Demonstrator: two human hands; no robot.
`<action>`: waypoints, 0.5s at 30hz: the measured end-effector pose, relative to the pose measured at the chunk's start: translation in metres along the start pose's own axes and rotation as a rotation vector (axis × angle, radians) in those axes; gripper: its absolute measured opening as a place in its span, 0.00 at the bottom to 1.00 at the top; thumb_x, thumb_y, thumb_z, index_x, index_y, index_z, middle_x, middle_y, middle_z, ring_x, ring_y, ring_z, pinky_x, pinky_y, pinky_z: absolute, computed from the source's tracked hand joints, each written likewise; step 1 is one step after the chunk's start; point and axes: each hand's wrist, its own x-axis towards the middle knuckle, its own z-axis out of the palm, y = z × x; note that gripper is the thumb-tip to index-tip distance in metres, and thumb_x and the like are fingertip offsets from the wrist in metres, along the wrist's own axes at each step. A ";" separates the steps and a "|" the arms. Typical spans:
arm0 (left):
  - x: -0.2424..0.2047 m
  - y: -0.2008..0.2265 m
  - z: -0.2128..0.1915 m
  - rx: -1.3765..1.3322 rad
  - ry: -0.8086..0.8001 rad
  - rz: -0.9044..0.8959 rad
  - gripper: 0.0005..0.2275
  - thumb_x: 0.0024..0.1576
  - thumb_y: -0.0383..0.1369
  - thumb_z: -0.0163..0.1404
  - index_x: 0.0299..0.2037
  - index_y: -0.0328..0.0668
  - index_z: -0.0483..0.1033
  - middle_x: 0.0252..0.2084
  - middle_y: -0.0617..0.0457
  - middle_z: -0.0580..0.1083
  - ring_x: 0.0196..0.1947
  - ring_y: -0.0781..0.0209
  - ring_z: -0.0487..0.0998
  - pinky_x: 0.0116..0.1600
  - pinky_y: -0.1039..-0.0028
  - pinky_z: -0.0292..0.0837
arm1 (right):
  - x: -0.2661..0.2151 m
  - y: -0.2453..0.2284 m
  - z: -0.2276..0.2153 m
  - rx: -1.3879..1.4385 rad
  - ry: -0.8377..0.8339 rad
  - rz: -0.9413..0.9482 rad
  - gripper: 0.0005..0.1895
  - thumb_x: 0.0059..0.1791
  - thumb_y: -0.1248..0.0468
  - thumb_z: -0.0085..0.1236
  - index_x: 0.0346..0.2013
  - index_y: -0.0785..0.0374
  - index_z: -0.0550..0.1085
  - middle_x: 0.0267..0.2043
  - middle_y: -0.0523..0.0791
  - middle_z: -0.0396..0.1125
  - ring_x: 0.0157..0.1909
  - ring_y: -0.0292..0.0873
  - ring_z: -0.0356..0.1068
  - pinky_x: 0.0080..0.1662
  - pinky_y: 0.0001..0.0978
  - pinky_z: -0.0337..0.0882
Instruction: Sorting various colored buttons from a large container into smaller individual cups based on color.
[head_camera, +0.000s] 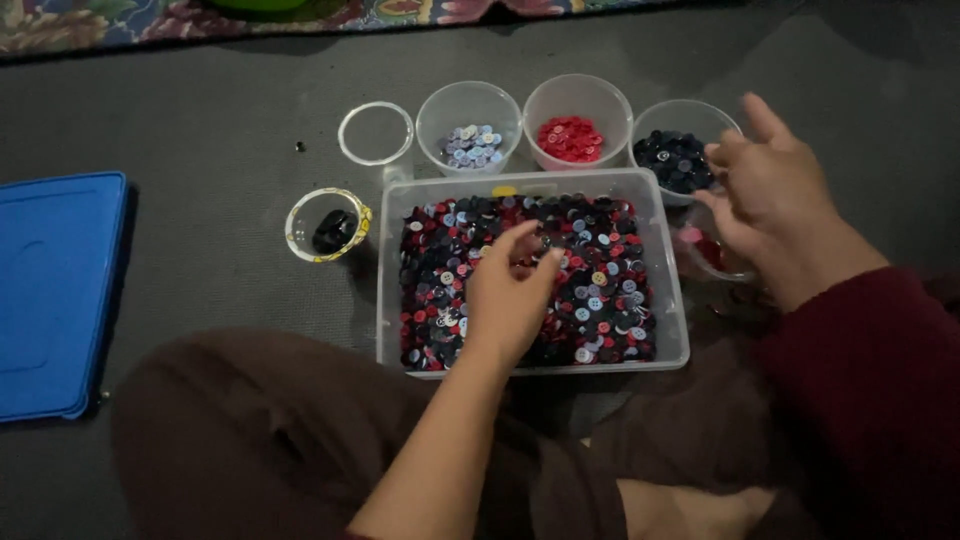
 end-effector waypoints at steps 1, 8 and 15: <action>-0.001 -0.005 -0.005 -0.002 0.003 0.001 0.22 0.52 0.35 0.56 0.59 0.46 0.75 0.49 0.51 0.79 0.36 0.64 0.78 0.43 0.76 0.78 | -0.009 -0.005 0.006 -0.002 -0.003 -0.002 0.35 0.52 0.70 0.43 0.74 0.52 0.51 0.61 0.47 0.63 0.58 0.37 0.68 0.67 0.46 0.68; -0.012 -0.023 -0.037 0.808 -0.222 -0.023 0.17 0.53 0.42 0.58 0.54 0.65 0.79 0.54 0.57 0.74 0.59 0.48 0.70 0.63 0.58 0.67 | -0.069 0.009 0.052 -0.380 -0.174 -0.073 0.20 0.51 0.61 0.51 0.58 0.49 0.73 0.52 0.42 0.72 0.52 0.41 0.73 0.52 0.32 0.74; -0.024 -0.008 -0.043 0.681 -0.178 -0.078 0.07 0.60 0.41 0.53 0.45 0.62 0.83 0.42 0.57 0.82 0.53 0.50 0.78 0.62 0.59 0.68 | -0.069 0.127 0.061 -0.993 -0.380 -0.257 0.20 0.40 0.56 0.72 0.47 0.41 0.82 0.43 0.43 0.77 0.48 0.49 0.77 0.50 0.40 0.75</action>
